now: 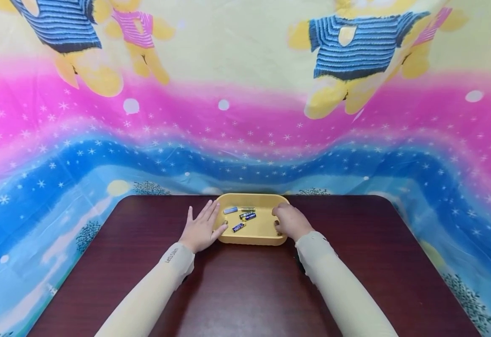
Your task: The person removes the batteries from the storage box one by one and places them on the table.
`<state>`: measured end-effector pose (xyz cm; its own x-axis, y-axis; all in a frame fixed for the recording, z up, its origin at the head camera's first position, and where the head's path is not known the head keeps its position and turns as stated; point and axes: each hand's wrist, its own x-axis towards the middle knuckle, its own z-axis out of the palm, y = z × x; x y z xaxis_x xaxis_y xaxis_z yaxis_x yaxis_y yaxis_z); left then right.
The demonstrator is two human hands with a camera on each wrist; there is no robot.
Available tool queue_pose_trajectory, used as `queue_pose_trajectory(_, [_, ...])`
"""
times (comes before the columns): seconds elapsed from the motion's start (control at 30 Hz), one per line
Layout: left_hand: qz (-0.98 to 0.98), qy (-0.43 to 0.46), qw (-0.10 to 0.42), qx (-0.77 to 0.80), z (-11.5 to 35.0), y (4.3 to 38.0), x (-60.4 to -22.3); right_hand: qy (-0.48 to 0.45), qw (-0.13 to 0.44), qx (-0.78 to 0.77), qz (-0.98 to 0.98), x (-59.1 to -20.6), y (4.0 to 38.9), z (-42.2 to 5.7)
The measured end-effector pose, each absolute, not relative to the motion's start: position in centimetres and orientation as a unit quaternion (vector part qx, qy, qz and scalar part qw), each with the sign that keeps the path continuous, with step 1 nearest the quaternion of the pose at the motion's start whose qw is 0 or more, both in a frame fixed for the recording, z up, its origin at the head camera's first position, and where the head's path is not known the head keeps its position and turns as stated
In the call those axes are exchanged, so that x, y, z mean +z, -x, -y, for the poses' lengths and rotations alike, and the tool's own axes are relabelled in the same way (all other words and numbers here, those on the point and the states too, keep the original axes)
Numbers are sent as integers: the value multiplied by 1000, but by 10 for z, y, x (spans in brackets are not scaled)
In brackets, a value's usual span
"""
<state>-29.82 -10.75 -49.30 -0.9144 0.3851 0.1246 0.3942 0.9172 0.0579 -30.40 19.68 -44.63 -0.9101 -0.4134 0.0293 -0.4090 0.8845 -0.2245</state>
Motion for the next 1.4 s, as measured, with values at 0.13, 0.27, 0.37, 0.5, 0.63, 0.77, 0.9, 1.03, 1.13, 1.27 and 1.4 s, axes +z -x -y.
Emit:
queue_pose_trajectory(0.13, [978, 197, 48, -45, 108, 299, -494, 232, 17, -77, -970, -444, 308, -196])
queue_pose_trajectory(0.27, [978, 196, 49, -50, 110, 299, -495, 250, 17, -44, -967, -444, 312, -193])
queue_pose_trajectory(0.37, [978, 196, 49, -55, 110, 299, -496, 258, 18, -17, -966, -445, 315, -192])
queue_pose_trajectory(0.5, [977, 198, 48, -68, 110, 298, -497, 256, 34, 4, -966, -446, 319, -191])
queue_pose_trajectory(0.63, [977, 195, 42, -70, 109, 299, -496, 262, 37, 19, -964, -451, 323, -192])
queue_pose_trajectory(0.77, [978, 194, 43, -71, 108, 299, -496, 273, 26, 31, -961, -457, 326, -193])
queue_pose_trajectory(0.9, [978, 193, 44, -73, 108, 299, -497, 283, 19, 26, -959, -458, 325, -193])
queue_pose_trajectory(1.03, [976, 194, 50, -87, 108, 300, -498, 292, 20, 20, -956, -456, 324, -192])
queue_pose_trajectory(1.13, [975, 196, 52, -92, 108, 301, -499, 293, 29, 22, -956, -455, 324, -190])
queue_pose_trajectory(1.27, [975, 195, 52, -91, 108, 301, -500, 283, 51, 36, -957, -456, 325, -188])
queue_pose_trajectory(1.4, [975, 196, 52, -96, 107, 301, -501, 272, 64, 48, -959, -458, 327, -186])
